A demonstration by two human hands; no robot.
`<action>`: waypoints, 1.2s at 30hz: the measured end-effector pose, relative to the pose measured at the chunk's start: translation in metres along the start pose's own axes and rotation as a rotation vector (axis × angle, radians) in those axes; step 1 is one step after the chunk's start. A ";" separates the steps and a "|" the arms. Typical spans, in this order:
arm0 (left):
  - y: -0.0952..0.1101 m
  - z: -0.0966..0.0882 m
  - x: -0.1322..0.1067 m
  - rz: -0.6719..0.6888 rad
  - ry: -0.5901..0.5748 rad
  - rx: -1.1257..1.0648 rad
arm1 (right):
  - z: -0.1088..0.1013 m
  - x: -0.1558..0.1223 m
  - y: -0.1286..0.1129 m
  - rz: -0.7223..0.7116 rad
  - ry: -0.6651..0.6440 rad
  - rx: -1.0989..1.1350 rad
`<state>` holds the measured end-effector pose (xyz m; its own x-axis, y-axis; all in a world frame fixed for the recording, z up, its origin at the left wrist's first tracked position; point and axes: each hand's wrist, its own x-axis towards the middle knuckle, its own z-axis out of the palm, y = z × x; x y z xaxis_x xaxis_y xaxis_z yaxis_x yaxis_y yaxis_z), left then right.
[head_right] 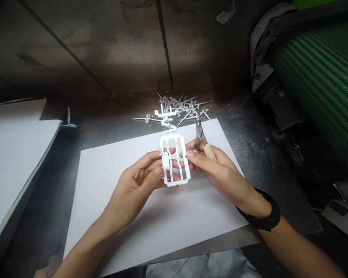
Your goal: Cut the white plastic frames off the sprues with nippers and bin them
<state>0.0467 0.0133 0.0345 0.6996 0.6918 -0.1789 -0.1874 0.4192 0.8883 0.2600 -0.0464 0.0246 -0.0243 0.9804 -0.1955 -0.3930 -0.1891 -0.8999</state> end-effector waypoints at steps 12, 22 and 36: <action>-0.007 0.001 0.000 0.025 0.064 0.068 | -0.003 -0.001 0.007 -0.130 0.027 -0.207; -0.004 0.002 -0.006 0.042 0.102 0.129 | -0.001 -0.002 0.007 -0.212 0.051 -0.482; -0.003 0.002 -0.008 0.024 0.100 0.122 | 0.000 -0.002 0.005 -0.196 0.051 -0.504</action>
<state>0.0435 0.0054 0.0344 0.6224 0.7585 -0.1931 -0.1141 0.3320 0.9364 0.2582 -0.0497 0.0205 0.0547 0.9984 -0.0123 0.1043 -0.0180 -0.9944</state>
